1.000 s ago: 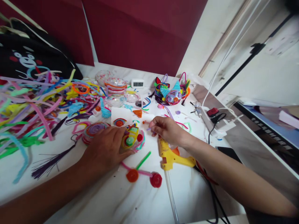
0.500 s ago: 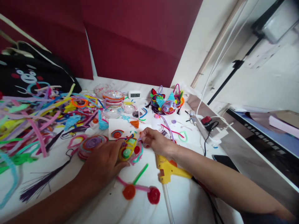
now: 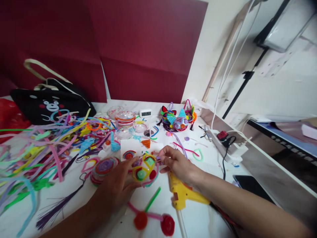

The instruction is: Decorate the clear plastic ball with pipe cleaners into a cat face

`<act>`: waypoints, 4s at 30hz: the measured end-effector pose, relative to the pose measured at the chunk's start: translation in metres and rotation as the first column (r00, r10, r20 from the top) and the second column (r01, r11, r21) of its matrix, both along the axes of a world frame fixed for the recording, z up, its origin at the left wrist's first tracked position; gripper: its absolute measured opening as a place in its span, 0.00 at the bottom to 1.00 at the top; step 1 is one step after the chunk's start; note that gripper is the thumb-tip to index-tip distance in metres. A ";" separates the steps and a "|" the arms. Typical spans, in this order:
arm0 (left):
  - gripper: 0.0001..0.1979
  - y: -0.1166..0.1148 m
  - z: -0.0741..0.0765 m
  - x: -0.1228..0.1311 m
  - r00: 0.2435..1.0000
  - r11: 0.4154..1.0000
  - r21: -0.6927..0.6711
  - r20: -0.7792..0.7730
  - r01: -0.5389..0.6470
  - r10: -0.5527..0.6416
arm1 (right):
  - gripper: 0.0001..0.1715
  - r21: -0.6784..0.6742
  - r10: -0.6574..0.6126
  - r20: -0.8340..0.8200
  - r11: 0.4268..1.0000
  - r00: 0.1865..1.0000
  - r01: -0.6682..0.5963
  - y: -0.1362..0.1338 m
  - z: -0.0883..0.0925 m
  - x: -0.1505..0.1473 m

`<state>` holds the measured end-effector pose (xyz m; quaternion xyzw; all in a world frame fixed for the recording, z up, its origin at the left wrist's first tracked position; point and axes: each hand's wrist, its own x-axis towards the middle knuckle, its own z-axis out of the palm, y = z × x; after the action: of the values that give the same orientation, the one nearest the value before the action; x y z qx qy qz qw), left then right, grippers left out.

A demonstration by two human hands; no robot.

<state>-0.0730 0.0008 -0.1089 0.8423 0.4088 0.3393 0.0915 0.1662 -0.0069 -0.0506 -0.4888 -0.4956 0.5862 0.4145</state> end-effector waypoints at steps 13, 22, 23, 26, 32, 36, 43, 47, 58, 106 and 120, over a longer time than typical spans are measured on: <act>0.36 -0.003 0.019 0.011 0.826 0.710 -0.618 0.557 0.337 0.093 | 0.07 -0.024 -0.041 -0.117 0.999 0.992 0.039 -0.026 0.007 0.002; 0.33 -0.007 0.025 0.019 0.665 0.600 -0.656 0.701 0.457 0.259 | 0.12 -0.046 -0.135 -0.143 0.991 0.980 0.129 -0.032 0.000 -0.001; 0.32 -0.007 0.024 0.018 0.661 0.600 -0.646 0.709 0.472 0.244 | 0.12 -0.044 -0.131 -0.138 0.991 0.982 0.126 -0.032 0.000 -0.002; 0.29 -0.006 0.023 0.018 0.641 0.601 -0.622 0.734 0.501 0.225 | 0.15 -0.073 -0.113 -0.109 0.992 0.988 0.106 -0.033 0.002 -0.003; 0.26 -0.012 0.035 0.019 0.628 0.557 -0.636 0.740 0.534 0.242 | 0.17 -0.060 -0.085 -0.100 0.995 0.991 0.079 -0.038 0.008 -0.006; 0.25 -0.016 0.042 0.021 0.624 0.560 -0.659 0.724 0.502 0.294 | 0.14 0.032 -0.071 -0.090 0.997 0.993 0.074 -0.042 0.011 -0.008; 0.28 -0.016 0.043 0.022 0.633 0.554 -0.734 0.652 0.392 0.417 | 0.06 0.152 -0.039 0.053 0.988 0.998 0.031 -0.049 0.014 -0.011; 0.27 -0.014 0.041 0.022 0.605 0.501 -0.753 0.649 0.426 0.462 | 0.06 0.201 -0.030 0.140 0.980 0.990 0.001 -0.053 0.009 -0.012; 0.23 -0.013 0.043 0.019 0.625 0.475 -0.758 0.644 0.446 0.441 | 0.06 0.371 0.020 0.297 0.919 0.955 -0.135 -0.059 0.009 -0.018; 0.19 -0.017 0.053 0.022 0.748 0.466 -0.824 0.524 0.323 0.408 | 0.04 0.372 0.034 0.444 0.902 0.895 -0.219 -0.017 0.024 -0.019; 0.17 -0.016 0.048 0.020 0.751 0.492 -0.799 0.550 0.346 0.365 | 0.07 0.440 0.024 0.515 0.850 0.857 -0.289 -0.017 0.024 -0.024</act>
<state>-0.0526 -0.0153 -0.0608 0.4956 0.4662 0.3590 0.6388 0.1423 -0.0240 -0.0267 -0.4526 -0.7589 0.3257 0.3363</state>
